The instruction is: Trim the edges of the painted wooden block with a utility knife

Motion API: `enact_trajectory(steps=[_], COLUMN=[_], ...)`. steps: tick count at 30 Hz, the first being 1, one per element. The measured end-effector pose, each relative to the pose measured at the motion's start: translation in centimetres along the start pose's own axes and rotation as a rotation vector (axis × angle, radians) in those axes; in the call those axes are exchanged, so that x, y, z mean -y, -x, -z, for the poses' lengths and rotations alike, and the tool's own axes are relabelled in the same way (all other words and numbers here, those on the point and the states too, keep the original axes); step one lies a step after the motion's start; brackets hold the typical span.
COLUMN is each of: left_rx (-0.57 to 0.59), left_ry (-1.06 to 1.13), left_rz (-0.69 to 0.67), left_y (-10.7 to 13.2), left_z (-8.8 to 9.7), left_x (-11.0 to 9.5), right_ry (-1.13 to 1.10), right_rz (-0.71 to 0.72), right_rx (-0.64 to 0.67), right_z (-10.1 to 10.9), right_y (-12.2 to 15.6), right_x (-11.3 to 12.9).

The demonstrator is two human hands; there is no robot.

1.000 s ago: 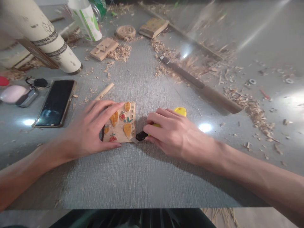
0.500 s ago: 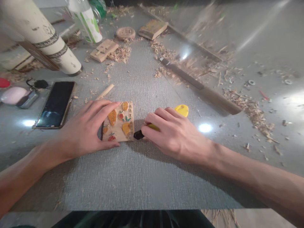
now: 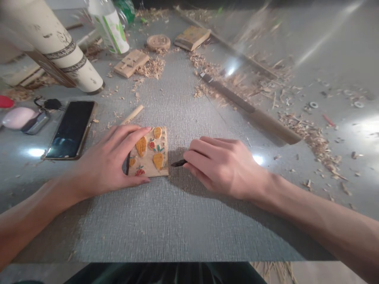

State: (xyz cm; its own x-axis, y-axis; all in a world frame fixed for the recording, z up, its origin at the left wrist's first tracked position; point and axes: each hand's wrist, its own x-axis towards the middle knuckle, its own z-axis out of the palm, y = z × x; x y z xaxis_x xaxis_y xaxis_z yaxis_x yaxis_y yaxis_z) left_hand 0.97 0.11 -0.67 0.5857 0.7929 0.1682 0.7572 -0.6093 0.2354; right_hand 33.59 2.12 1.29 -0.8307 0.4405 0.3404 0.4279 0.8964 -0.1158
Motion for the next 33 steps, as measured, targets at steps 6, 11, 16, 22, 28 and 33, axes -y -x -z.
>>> enact_trajectory(steps=[6,11,16,22,28,33], left_rx=[0.004,-0.002,0.000,-0.027,-0.037,-0.048], left_ry=[0.023,-0.005,-0.017,-0.023,-0.106,-0.118], left_rz=[0.008,0.004,0.030,0.061,0.106,0.126], left_y=[0.0,0.0,0.1,0.2,0.2,0.2], left_z=[-0.1,-0.1,-0.2,-0.3,-0.3,-0.4], left_x=[0.1,0.0,-0.1,-0.6,-0.9,-1.0], right_ry=[0.037,0.042,0.084,0.090,-0.006,0.043], right_rz=[0.013,-0.030,-0.072,-0.051,-0.013,-0.061], right_rx=[0.018,0.018,0.010,0.024,0.070,0.010], right_z=[-0.2,-0.4,-0.4,-0.4,-0.1,0.2], right_y=[-0.2,-0.2,-0.1,-0.2,-0.1,0.0], right_x=[1.1,1.6,1.6,2.1,3.3,3.1])
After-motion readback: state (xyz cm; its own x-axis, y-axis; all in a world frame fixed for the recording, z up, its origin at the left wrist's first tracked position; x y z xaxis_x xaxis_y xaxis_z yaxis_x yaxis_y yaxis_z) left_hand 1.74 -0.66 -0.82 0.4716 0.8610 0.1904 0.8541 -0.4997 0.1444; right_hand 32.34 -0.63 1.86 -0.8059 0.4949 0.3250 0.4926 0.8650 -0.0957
